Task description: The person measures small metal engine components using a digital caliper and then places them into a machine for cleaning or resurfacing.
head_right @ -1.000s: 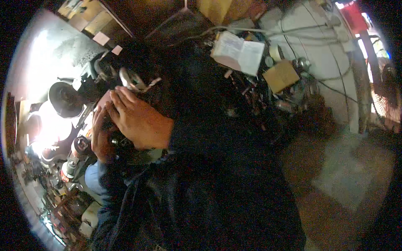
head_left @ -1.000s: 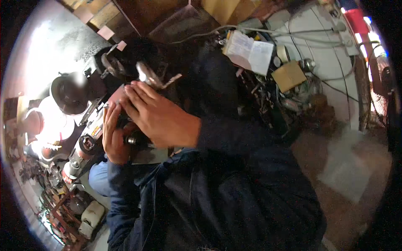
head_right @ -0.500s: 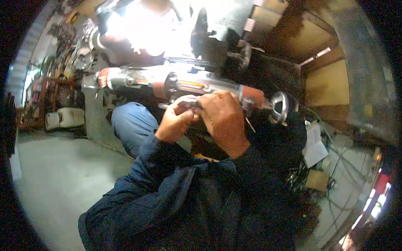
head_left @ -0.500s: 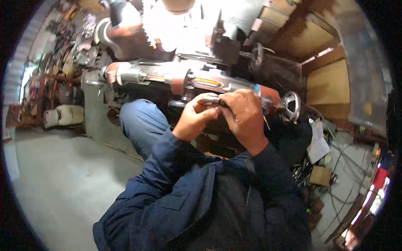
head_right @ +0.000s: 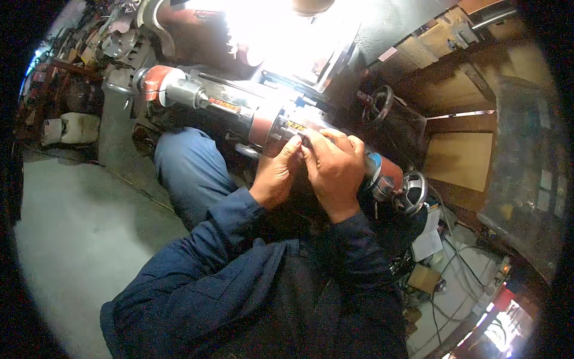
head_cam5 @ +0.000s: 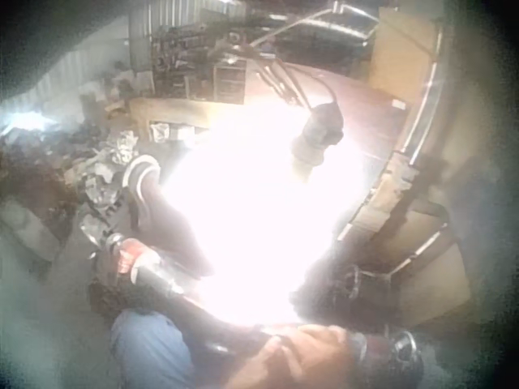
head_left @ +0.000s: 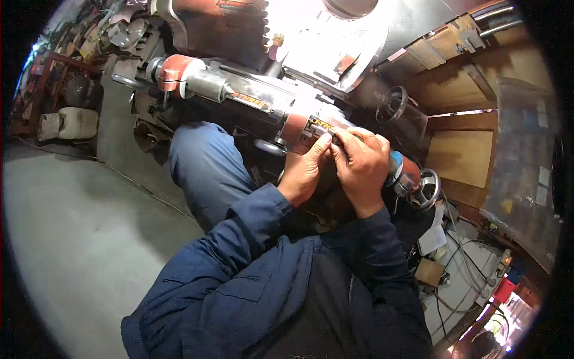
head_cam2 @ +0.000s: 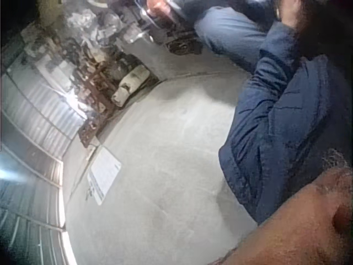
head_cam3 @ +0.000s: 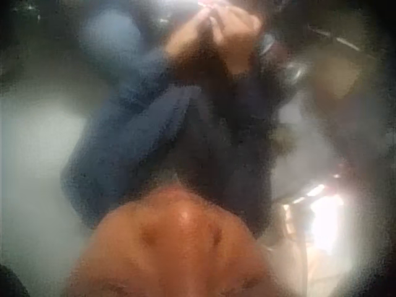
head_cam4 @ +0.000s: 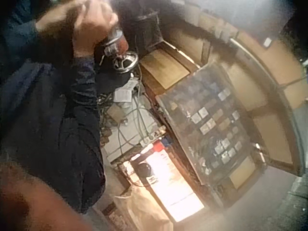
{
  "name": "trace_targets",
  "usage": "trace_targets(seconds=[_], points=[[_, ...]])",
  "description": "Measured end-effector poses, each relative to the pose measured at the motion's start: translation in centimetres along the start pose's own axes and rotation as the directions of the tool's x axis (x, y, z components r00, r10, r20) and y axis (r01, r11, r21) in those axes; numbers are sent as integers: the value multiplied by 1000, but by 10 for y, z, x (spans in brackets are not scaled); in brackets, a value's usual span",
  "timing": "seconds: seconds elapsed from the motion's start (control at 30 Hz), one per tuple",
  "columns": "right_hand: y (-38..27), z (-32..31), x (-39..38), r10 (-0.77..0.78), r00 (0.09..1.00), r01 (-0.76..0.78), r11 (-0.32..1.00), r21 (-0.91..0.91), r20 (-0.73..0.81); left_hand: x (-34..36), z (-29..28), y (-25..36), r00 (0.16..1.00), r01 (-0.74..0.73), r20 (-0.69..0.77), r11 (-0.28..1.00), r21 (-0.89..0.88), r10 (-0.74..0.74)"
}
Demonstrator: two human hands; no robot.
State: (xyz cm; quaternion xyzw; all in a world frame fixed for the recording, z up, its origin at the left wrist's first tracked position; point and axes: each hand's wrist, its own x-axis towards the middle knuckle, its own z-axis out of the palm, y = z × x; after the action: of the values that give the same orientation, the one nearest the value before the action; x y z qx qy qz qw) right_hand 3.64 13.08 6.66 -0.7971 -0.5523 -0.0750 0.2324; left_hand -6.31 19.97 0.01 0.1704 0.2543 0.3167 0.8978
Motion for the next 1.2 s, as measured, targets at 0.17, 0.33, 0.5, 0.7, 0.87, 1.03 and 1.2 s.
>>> trace_targets(seconds=[0.17,0.33,0.5,0.7,0.87,1.03,1.2], points=[[2,-26,5,-44,991,43,999,15,125,-1,7,0,996,-67,53,998,-3,67],[11,-32,-8,148,958,-63,945,-322,246,-1,2,-2,996,-45,72,999,10,44],[27,-15,-3,191,943,-101,944,-313,271,4,2,-5,993,-92,77,994,65,87],[31,-25,28,78,861,12,985,-174,502,0,7,-6,979,-184,100,982,45,179],[15,-9,17,178,933,-94,960,-265,314,6,1,-9,989,-138,67,984,111,131],[32,-12,24,93,901,-47,992,-118,423,-10,11,1,978,-179,130,977,118,163],[19,-11,19,204,914,-142,971,-194,350,-54,16,60,848,-519,322,538,664,420]])
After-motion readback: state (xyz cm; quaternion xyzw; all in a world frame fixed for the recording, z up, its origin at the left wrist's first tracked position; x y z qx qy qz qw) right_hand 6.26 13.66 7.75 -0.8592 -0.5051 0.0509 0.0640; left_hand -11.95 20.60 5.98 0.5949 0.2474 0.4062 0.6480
